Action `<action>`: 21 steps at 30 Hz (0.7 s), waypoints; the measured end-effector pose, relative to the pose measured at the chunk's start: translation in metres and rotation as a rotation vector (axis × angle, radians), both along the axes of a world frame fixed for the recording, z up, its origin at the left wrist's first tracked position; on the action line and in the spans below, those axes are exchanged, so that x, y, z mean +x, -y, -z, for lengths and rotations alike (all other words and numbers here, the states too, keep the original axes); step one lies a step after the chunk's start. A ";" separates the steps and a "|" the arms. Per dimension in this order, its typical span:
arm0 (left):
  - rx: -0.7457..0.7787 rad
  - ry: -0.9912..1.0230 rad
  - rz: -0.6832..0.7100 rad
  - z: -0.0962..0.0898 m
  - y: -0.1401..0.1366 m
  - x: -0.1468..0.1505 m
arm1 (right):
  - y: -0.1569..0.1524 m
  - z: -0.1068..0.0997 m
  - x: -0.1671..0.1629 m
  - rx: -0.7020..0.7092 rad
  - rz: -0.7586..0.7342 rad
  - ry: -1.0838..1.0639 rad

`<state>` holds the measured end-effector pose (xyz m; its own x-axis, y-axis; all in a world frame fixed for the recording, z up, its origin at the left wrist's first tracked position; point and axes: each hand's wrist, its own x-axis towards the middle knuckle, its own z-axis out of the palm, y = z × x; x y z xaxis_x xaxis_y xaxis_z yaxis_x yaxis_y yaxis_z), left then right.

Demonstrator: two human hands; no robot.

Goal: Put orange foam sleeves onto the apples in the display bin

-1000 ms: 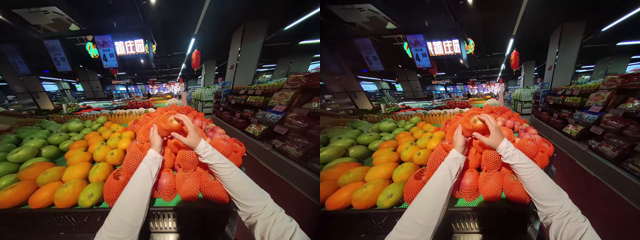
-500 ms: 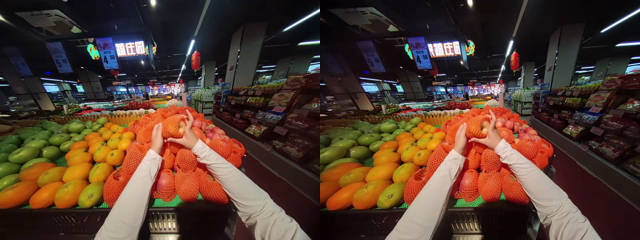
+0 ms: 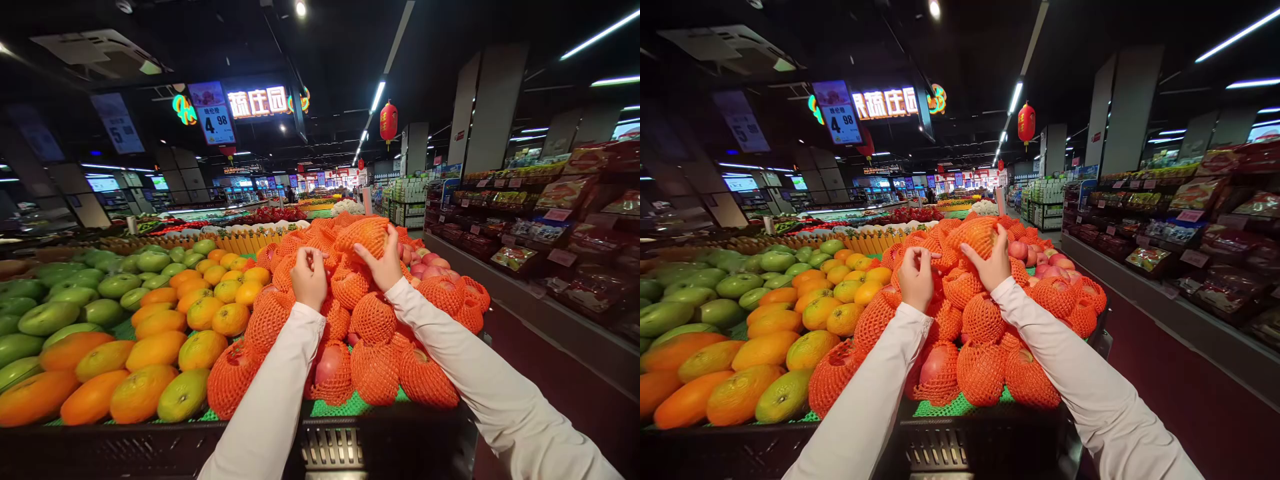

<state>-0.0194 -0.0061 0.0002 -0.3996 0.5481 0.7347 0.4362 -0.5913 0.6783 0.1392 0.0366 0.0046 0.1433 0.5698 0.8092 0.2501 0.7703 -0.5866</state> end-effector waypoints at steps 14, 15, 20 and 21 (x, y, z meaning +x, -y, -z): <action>-0.320 -0.285 -0.559 0.005 -0.002 -0.003 | -0.030 -0.022 0.057 0.129 0.479 -0.473; -0.333 -0.282 -0.555 0.006 -0.004 -0.004 | -0.033 -0.022 0.059 0.115 0.509 -0.453; -0.168 -0.193 -0.511 0.005 -0.005 -0.010 | -0.047 -0.017 0.065 0.102 0.702 -0.346; -0.105 -0.168 -0.506 0.004 -0.005 -0.011 | -0.049 -0.017 0.066 0.100 0.720 -0.339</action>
<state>-0.0305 -0.0010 -0.0033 -0.5145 0.3914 0.7629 0.7563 -0.2122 0.6189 0.2057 0.0852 0.0212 0.6955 0.1705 0.6980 0.5262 0.5407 -0.6564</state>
